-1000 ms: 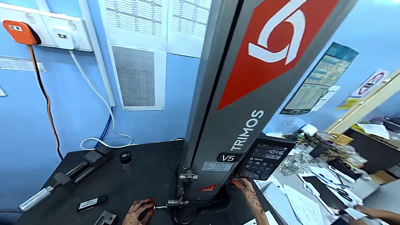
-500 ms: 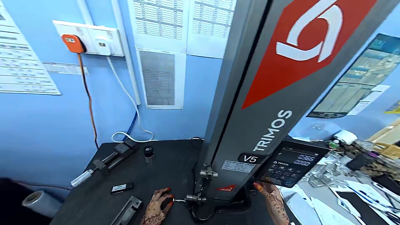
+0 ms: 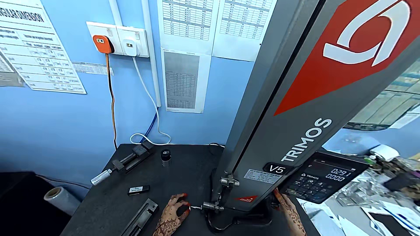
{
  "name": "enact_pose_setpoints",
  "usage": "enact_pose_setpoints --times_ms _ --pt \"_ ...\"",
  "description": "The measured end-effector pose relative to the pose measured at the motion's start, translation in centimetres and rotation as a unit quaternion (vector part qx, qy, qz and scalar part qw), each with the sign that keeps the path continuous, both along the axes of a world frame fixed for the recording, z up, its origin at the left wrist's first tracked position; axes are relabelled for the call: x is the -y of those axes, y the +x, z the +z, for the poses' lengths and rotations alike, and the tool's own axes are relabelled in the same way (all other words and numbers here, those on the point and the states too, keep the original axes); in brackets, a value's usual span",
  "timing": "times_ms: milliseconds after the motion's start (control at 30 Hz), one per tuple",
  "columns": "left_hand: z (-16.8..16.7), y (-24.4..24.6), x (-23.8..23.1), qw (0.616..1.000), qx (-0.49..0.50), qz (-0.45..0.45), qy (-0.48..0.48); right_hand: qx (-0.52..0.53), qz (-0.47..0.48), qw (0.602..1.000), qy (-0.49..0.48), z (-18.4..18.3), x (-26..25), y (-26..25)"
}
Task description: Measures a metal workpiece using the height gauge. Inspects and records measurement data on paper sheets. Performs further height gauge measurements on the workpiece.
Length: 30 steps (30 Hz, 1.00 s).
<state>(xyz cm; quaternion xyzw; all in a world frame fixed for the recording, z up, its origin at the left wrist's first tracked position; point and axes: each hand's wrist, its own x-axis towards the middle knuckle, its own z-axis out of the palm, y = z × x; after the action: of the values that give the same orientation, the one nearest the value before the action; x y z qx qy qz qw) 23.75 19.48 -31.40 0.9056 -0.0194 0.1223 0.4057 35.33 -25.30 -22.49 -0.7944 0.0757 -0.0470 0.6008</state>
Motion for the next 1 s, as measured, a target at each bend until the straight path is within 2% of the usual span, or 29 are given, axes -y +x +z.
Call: enact_pose_setpoints --times_ms 433,600,733,833,933,1000 --pt "0.4 -0.2 -0.4 0.999 -0.013 -0.027 -0.014 0.028 0.056 0.996 0.065 -0.7 1.2 -0.6" --pt "0.7 -0.3 -0.5 0.999 -0.011 -0.032 -0.011 0.011 0.002 1.000 -0.005 -0.2 -0.3 0.5" --pt "0.1 0.0 -0.5 1.000 -0.008 -0.030 -0.002 -0.011 -0.040 0.999 0.003 0.0 -1.1 0.9" --pt "-0.4 0.2 -0.3 1.000 0.012 -0.015 0.010 -0.014 -0.030 0.999 -0.002 -0.2 -0.8 0.8" --pt "-0.7 0.2 -0.2 1.000 0.026 0.000 0.013 0.046 -0.013 0.998 -0.050 -0.7 -0.5 0.1" --pt "-0.9 0.3 -0.2 1.000 0.026 0.005 0.014 0.124 -0.021 0.992 -0.007 0.0 -0.8 -1.2"
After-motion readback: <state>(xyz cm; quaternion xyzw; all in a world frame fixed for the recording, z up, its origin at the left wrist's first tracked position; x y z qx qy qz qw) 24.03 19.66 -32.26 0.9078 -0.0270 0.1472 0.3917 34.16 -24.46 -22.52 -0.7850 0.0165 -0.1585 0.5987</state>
